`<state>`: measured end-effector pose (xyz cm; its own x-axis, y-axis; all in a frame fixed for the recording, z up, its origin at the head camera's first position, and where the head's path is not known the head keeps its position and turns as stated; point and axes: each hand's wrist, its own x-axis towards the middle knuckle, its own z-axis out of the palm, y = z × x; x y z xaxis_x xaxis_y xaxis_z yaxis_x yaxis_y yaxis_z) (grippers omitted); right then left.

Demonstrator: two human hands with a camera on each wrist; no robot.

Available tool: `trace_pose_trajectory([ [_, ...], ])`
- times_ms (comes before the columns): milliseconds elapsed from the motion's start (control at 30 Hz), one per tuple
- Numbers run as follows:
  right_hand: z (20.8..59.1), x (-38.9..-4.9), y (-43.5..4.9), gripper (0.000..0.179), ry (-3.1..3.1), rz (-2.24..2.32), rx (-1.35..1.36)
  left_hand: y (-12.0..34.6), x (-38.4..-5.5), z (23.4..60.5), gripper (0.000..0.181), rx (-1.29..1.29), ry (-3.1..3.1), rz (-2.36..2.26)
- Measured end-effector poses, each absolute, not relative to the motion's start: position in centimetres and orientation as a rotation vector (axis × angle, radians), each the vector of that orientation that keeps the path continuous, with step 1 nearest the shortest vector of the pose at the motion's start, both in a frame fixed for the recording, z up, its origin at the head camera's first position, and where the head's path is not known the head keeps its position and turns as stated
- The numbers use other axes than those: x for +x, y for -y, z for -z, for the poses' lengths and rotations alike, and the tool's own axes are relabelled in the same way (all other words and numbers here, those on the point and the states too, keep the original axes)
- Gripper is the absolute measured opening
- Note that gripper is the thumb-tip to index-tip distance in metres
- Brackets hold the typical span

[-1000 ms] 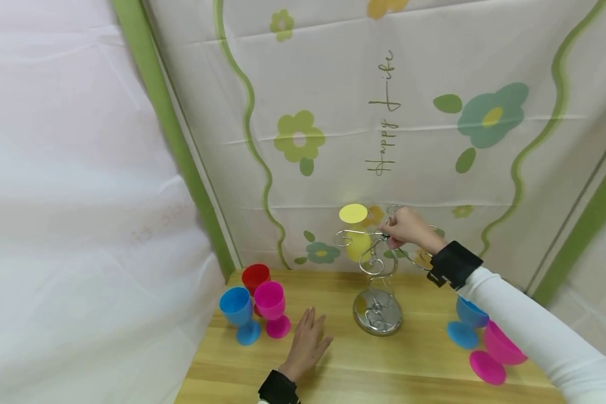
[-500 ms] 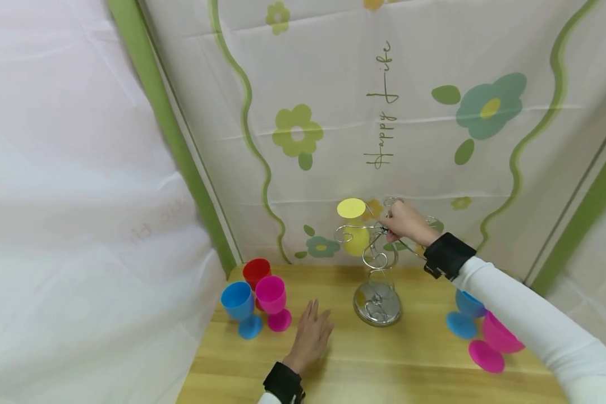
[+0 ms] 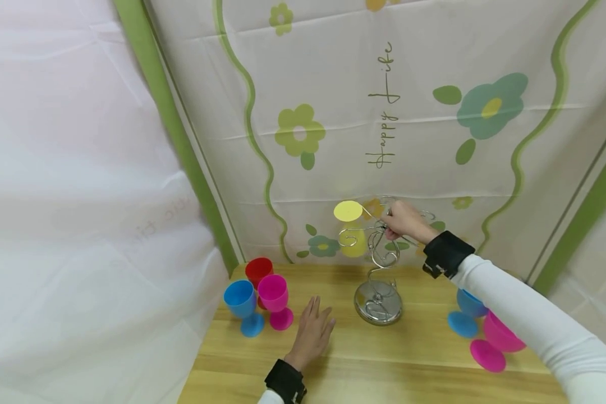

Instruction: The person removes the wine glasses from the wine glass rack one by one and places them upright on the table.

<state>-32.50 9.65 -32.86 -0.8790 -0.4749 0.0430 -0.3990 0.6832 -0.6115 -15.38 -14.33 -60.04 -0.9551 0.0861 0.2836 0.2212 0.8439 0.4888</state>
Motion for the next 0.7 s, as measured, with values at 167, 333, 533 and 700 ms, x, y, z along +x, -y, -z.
trace_pose_trajectory([
  [167,33.0,-32.8,-9.7,0.041,-2.758,0.949,-0.788,14.4,-15.4,60.0,0.041,-0.241,2.764,0.754],
  [333,33.2,-33.2,-10.1,0.039,-2.731,0.878,-0.903,14.5,-15.4,60.3,0.039,-0.231,2.768,0.76],
  [533,33.1,-33.4,-10.5,0.034,-2.738,0.826,-0.965,14.7,-15.2,60.3,0.04,-0.222,2.742,0.808],
  [700,33.1,-33.9,-11.1,0.03,-2.75,0.824,-0.988,14.8,-15.2,60.3,0.04,-0.221,2.727,0.783],
])
